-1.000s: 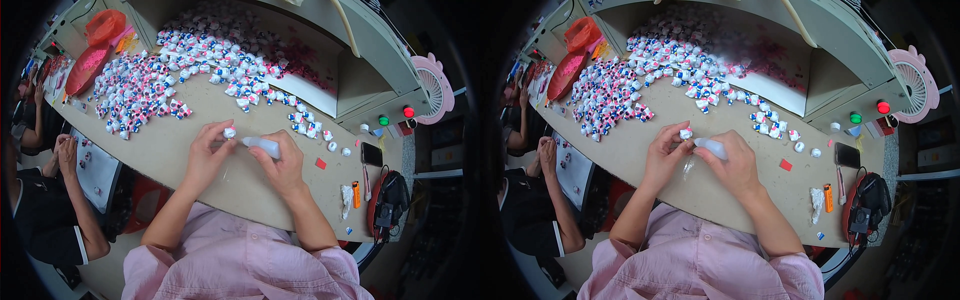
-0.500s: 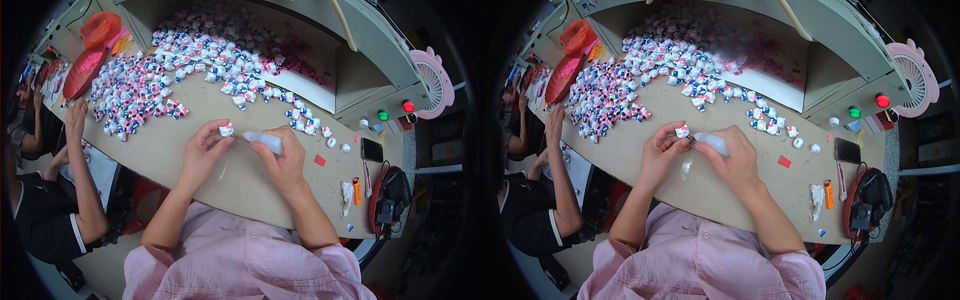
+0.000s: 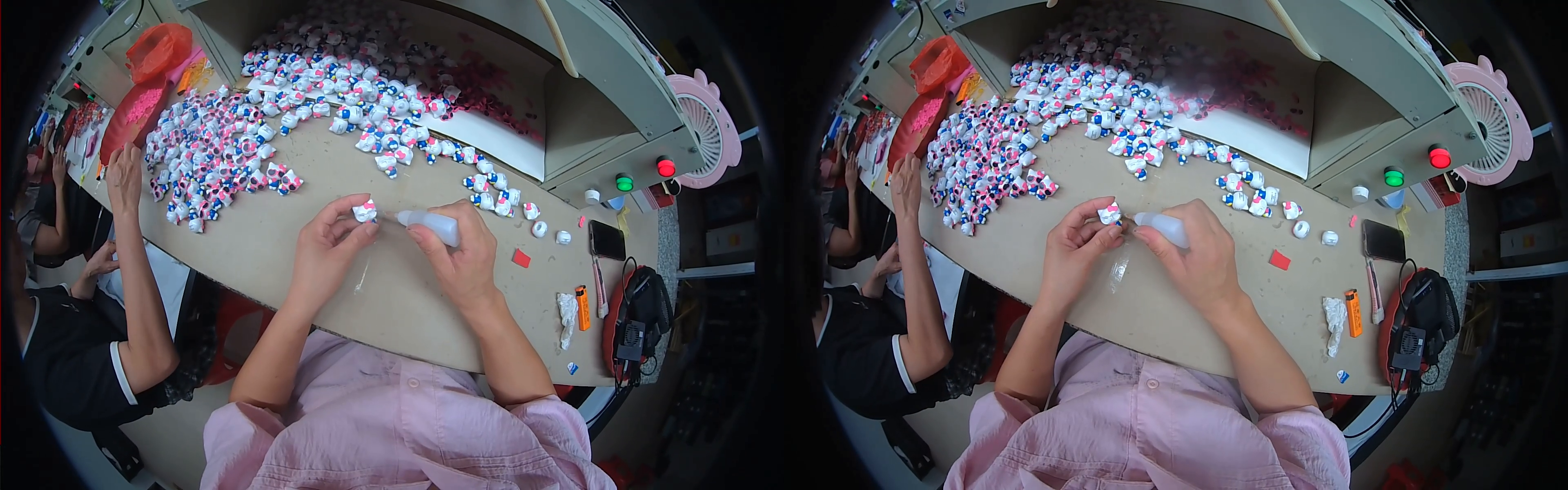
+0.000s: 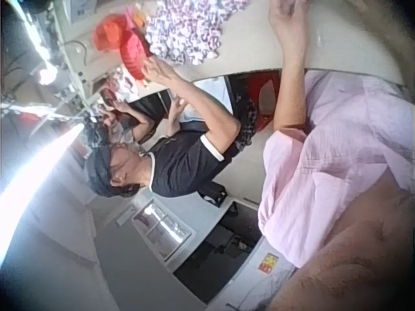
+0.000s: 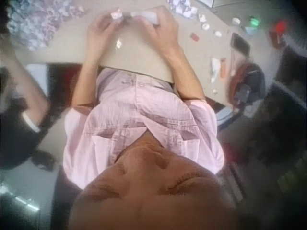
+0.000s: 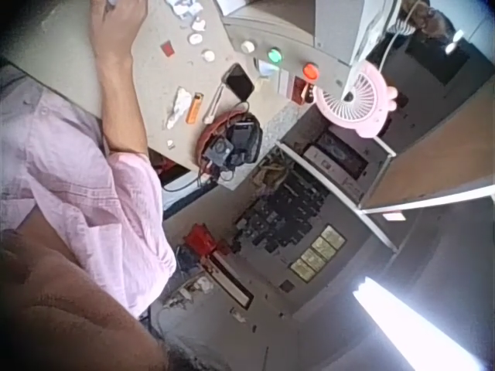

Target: The person assembles small figurines by applying glue from a squeeze bottle onto each figurine, attaching small accessory pieces by hand, and placing the assembled figurines onto the table.

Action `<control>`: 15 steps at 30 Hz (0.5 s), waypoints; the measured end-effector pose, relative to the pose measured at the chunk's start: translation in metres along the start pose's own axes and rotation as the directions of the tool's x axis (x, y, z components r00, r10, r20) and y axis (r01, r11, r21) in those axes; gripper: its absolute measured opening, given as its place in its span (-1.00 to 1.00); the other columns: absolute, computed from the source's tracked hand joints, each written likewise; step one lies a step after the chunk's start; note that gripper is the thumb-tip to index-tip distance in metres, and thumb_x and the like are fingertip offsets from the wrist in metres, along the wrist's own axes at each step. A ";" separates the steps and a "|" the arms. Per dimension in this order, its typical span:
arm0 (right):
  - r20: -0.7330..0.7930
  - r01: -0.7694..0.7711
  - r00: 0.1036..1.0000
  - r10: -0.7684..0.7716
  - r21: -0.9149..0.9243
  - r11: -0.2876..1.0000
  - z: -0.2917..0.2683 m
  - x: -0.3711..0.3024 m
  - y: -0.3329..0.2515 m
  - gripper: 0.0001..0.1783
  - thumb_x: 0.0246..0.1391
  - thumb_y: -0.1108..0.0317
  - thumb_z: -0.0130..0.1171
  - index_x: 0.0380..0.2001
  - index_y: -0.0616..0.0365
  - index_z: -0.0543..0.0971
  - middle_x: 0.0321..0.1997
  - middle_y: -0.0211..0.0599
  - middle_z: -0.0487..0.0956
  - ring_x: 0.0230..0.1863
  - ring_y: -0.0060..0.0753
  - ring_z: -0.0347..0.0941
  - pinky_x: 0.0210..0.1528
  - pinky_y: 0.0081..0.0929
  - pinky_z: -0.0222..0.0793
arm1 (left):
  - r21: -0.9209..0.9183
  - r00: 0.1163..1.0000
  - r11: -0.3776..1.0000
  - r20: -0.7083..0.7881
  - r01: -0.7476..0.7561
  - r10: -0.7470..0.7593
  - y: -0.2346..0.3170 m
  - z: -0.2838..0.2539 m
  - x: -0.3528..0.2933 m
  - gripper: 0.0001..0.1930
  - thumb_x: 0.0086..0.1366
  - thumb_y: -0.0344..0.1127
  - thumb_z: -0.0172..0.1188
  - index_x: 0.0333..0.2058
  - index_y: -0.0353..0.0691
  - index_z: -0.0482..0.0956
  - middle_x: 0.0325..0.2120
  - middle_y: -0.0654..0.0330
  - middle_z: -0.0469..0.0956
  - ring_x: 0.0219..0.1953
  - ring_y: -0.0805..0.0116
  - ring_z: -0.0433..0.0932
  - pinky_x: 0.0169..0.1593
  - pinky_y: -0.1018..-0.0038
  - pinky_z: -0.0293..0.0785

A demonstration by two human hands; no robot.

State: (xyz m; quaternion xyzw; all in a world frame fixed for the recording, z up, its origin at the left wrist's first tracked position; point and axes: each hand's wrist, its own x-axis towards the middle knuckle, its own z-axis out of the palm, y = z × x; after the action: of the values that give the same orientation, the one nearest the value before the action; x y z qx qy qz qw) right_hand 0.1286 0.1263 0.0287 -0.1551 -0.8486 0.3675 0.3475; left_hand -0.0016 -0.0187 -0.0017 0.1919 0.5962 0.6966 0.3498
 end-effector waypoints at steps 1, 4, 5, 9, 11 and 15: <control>0.000 -0.001 1.000 0.001 0.000 1.000 -0.001 0.000 0.000 -0.66 -0.02 0.23 0.46 -0.32 0.18 0.55 -0.40 -0.22 0.52 -0.42 -0.16 0.50 -0.40 -0.33 0.40 | 0.000 1.000 1.000 0.000 0.001 -0.001 0.000 0.001 0.000 -0.59 0.31 -0.53 0.23 0.13 -0.37 0.45 -0.13 0.16 0.59 -0.14 0.48 0.61 -0.05 0.54 0.59; 0.030 -0.005 1.000 0.005 0.004 1.000 -0.002 -0.002 -0.001 -0.67 -0.01 0.23 0.46 -0.32 0.18 0.55 -0.40 -0.21 0.52 -0.42 -0.17 0.50 -0.40 -0.34 0.40 | -0.017 1.000 1.000 -0.019 0.000 -0.001 0.001 0.004 0.001 -0.59 0.31 -0.53 0.23 0.13 -0.37 0.45 -0.13 0.16 0.58 -0.14 0.48 0.60 -0.05 0.54 0.60; 0.034 -0.038 0.999 0.037 0.045 0.998 -0.001 -0.002 -0.002 -0.68 0.00 0.24 0.45 -0.31 0.18 0.54 -0.40 -0.25 0.53 -0.42 -0.24 0.51 -0.40 -0.35 0.41 | -0.012 1.000 1.000 -0.021 -0.005 0.005 0.001 0.004 0.001 -0.58 0.31 -0.54 0.22 0.14 -0.37 0.45 -0.13 0.16 0.58 -0.14 0.48 0.60 -0.06 0.52 0.61; 0.035 -0.378 0.917 0.398 0.396 0.837 -0.002 0.005 0.016 -0.73 0.05 0.33 0.41 -0.27 0.16 0.53 -0.39 -0.40 0.53 -0.39 -0.46 0.51 -0.40 -0.40 0.43 | -0.005 0.999 1.000 -0.043 -0.007 0.007 -0.002 0.003 0.002 -0.55 0.32 -0.54 0.20 0.18 -0.37 0.42 -0.12 0.17 0.57 -0.13 0.49 0.59 -0.07 0.49 0.64; -0.023 -0.388 0.891 0.453 0.478 0.788 -0.011 0.026 0.026 -0.75 0.06 0.37 0.38 -0.26 0.19 0.52 -0.38 -0.42 0.53 -0.38 -0.51 0.50 -0.38 -0.44 0.43 | -0.003 0.999 1.000 -0.039 -0.009 0.009 0.000 0.000 0.001 -0.55 0.32 -0.54 0.20 0.18 -0.37 0.42 -0.12 0.17 0.56 -0.13 0.49 0.59 -0.08 0.49 0.64; -0.013 -0.544 0.817 0.577 0.317 0.777 -0.042 0.073 0.063 -0.82 0.10 0.40 0.27 -0.27 0.23 0.51 -0.35 -0.40 0.54 -0.37 -0.57 0.47 -0.37 -0.51 0.42 | 0.018 1.000 1.000 -0.019 0.000 0.000 0.000 0.001 0.003 -0.55 0.33 -0.53 0.19 0.18 -0.38 0.42 -0.11 0.17 0.55 -0.14 0.50 0.58 -0.08 0.49 0.65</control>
State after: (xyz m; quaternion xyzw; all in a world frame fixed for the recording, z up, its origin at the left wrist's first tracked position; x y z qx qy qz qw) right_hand 0.1073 0.2287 0.0378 -0.3663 -0.6778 0.5691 0.2874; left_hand -0.0028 -0.0161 -0.0018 0.1885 0.6056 0.6931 0.3426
